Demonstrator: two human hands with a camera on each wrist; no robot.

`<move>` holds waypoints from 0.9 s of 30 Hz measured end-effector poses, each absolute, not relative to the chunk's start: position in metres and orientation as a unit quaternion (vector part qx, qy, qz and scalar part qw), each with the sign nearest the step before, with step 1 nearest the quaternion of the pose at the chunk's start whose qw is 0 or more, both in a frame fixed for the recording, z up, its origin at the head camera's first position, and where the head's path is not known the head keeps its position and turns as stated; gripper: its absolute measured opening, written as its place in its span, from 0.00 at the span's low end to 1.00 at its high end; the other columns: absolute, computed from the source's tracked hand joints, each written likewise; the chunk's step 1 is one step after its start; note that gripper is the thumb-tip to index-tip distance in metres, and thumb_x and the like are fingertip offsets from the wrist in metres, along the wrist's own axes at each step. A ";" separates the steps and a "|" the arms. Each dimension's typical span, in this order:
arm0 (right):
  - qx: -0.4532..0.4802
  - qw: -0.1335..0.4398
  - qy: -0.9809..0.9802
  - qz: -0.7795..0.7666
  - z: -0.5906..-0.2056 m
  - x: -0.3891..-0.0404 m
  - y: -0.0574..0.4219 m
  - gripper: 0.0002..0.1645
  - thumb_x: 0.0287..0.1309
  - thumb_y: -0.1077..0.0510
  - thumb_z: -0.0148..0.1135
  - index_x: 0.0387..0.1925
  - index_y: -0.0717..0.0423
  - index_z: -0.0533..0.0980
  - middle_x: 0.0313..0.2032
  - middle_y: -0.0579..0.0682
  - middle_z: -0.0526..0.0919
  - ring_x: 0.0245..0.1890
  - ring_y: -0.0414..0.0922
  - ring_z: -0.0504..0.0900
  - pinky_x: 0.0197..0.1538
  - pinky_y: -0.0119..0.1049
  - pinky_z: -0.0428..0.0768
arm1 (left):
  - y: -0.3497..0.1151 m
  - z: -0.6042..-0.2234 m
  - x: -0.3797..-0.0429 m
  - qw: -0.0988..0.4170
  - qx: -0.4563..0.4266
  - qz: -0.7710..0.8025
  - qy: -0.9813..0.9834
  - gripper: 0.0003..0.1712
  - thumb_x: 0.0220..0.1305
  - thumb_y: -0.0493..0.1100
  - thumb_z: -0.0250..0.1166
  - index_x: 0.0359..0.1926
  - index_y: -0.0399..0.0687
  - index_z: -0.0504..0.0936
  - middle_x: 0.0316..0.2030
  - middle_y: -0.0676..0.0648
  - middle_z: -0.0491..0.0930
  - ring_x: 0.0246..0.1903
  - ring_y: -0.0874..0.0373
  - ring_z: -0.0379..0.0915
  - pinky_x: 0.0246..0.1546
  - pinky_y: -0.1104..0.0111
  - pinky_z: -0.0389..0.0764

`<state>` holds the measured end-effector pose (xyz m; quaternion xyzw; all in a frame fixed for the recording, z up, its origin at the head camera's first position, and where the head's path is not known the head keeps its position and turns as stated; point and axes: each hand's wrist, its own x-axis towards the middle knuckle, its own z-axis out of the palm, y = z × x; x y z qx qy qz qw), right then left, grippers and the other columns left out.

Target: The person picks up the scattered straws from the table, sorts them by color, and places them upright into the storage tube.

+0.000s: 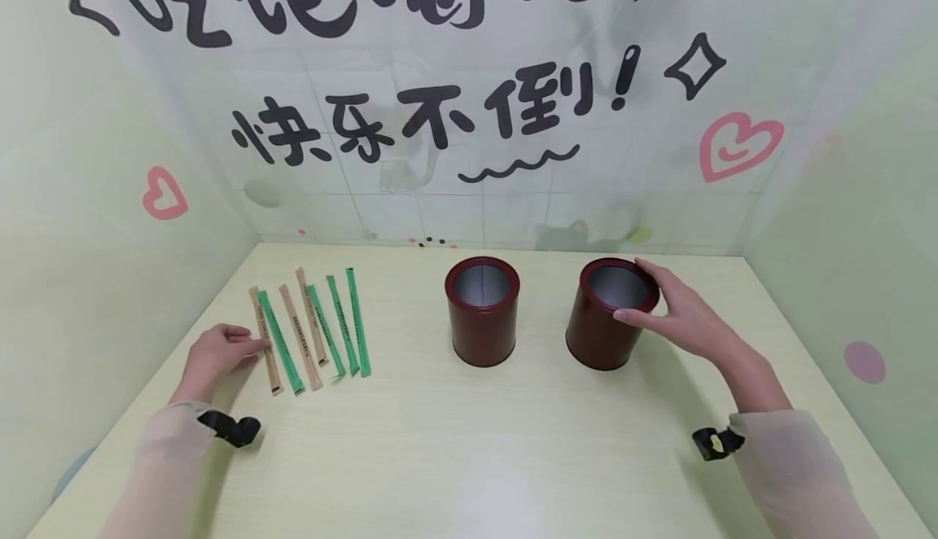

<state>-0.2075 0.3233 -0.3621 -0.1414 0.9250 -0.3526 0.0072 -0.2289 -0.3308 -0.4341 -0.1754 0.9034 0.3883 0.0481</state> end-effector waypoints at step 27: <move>-0.135 0.006 0.910 -0.392 -0.366 -0.208 0.317 0.48 0.63 0.56 0.67 0.75 0.63 0.51 0.69 0.66 0.62 0.66 0.64 0.67 0.65 0.64 0.69 | -0.319 -0.419 -0.234 0.093 -0.164 0.267 0.945 0.20 0.65 0.49 0.61 0.22 0.41 0.84 0.15 0.51 0.80 0.24 0.54 0.75 0.28 0.66 0.70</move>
